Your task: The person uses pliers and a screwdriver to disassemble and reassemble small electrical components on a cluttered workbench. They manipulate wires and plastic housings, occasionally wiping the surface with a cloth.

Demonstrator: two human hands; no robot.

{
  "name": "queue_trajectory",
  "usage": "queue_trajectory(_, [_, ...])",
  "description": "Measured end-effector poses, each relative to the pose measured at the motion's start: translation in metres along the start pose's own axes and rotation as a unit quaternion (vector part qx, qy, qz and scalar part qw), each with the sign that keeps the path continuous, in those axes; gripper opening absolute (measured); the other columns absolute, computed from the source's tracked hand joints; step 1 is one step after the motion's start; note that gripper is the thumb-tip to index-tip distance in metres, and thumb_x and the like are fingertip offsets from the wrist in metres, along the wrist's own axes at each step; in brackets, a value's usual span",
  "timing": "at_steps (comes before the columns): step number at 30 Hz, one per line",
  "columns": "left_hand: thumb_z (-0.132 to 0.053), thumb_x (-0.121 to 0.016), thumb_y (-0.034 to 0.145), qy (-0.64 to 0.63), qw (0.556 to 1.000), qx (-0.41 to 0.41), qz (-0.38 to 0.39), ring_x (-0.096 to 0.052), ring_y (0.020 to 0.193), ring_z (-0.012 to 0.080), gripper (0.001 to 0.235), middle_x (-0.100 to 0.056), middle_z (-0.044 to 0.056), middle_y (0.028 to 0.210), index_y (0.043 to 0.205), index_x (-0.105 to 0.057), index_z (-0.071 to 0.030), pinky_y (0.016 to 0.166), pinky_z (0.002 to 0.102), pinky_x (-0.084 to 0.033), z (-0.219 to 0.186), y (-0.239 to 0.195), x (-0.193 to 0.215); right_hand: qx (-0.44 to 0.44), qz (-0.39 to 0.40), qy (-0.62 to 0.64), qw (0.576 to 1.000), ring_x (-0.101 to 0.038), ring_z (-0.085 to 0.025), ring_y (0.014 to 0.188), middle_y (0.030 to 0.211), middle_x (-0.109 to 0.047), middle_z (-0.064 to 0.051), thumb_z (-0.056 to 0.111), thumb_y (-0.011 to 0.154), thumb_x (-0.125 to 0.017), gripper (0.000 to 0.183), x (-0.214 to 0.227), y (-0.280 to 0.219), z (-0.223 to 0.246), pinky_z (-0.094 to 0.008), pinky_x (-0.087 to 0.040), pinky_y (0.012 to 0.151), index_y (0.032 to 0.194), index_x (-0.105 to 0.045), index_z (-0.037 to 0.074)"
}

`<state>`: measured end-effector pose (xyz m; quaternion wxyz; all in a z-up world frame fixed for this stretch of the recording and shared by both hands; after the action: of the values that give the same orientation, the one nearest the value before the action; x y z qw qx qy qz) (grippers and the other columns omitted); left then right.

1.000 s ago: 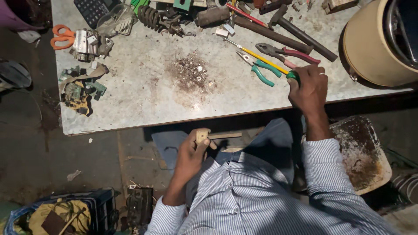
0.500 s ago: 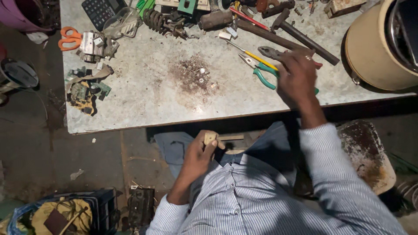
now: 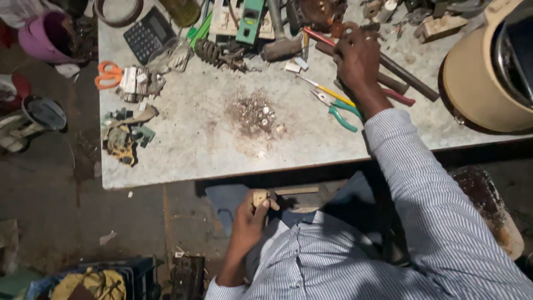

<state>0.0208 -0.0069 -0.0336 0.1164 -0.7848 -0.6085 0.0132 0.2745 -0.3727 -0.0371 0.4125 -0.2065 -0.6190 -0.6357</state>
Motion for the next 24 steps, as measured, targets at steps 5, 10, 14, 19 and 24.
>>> queue_trajectory(5, [-0.018, -0.057, 0.104, 0.191, 0.967, -0.132, -0.100, -0.070, 0.081, 0.0327, 0.021, -0.072, 0.016, 0.092, 0.114, -0.064, 0.000, 0.071, 0.038, -0.054, -0.022, 0.028, 0.014, -0.026, 0.036, 0.023, 0.999, -0.061, -0.035, 0.103, 0.120, -0.065, -0.010, 0.014, 0.082, -0.088, 0.021, 0.006, 0.003, -0.004, -0.050, -0.046, 0.081, 0.099, -0.075, 0.010])
queue_trajectory(10, [-0.015, -0.063, 0.100, 0.365, 0.878, -0.213, -0.223, -0.066, 0.078, 0.0340, 0.017, -0.069, 0.014, 0.088, 0.113, -0.068, -0.005, 0.068, 0.044, -0.051, -0.042, 0.103, 0.013, 0.007, 0.007, 0.053, 0.999, -0.064, -0.037, 0.107, 0.125, -0.070, -0.011, 0.013, 0.080, -0.082, 0.018, 0.018, 0.021, -0.005, -0.049, -0.052, 0.089, 0.097, -0.076, 0.011])
queue_trajectory(14, [-0.014, -0.070, 0.093, 0.442, 0.816, -0.267, -0.259, -0.060, 0.070, 0.0322, 0.024, -0.063, 0.013, 0.078, 0.114, -0.069, -0.003, 0.060, 0.045, -0.045, -0.039, 0.124, 0.010, -0.100, 0.082, 0.111, 0.985, -0.066, -0.035, 0.102, 0.105, -0.070, -0.013, 0.016, 0.094, -0.078, 0.014, 0.009, 0.051, -0.025, -0.048, -0.053, 0.087, 0.107, -0.079, 0.014])
queue_trajectory(19, [-0.012, -0.069, 0.092, 0.405, 0.832, -0.251, -0.284, -0.062, 0.077, 0.0308, 0.020, -0.065, 0.011, 0.084, 0.111, -0.067, -0.004, 0.066, 0.044, -0.046, -0.018, 0.119, 0.015, -0.060, 0.217, 0.132, 0.965, -0.067, -0.035, 0.097, 0.103, -0.073, -0.014, 0.021, 0.090, -0.072, 0.015, -0.026, 0.061, -0.017, -0.050, -0.053, 0.082, 0.101, -0.079, 0.013])
queue_trajectory(24, [-0.010, -0.068, 0.090, 0.411, 0.834, -0.235, -0.284, -0.063, 0.077, 0.0310, 0.021, -0.065, 0.010, 0.084, 0.110, -0.067, -0.005, 0.067, 0.044, -0.046, -0.016, 0.126, 0.015, -0.066, 0.241, 0.055, 0.967, -0.068, -0.039, 0.096, 0.096, -0.073, -0.019, 0.028, 0.089, -0.072, 0.020, -0.051, 0.064, -0.002, -0.053, -0.052, 0.085, 0.101, -0.080, 0.014])
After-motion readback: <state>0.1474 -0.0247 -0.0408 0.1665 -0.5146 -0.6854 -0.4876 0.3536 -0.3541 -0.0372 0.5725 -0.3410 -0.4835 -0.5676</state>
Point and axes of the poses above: each hand's wrist, its own y-axis towards the middle knuckle, its own x-axis out of the back of the hand, z = x × y, the point moved 4 cm from there along y, towards the middle knuckle
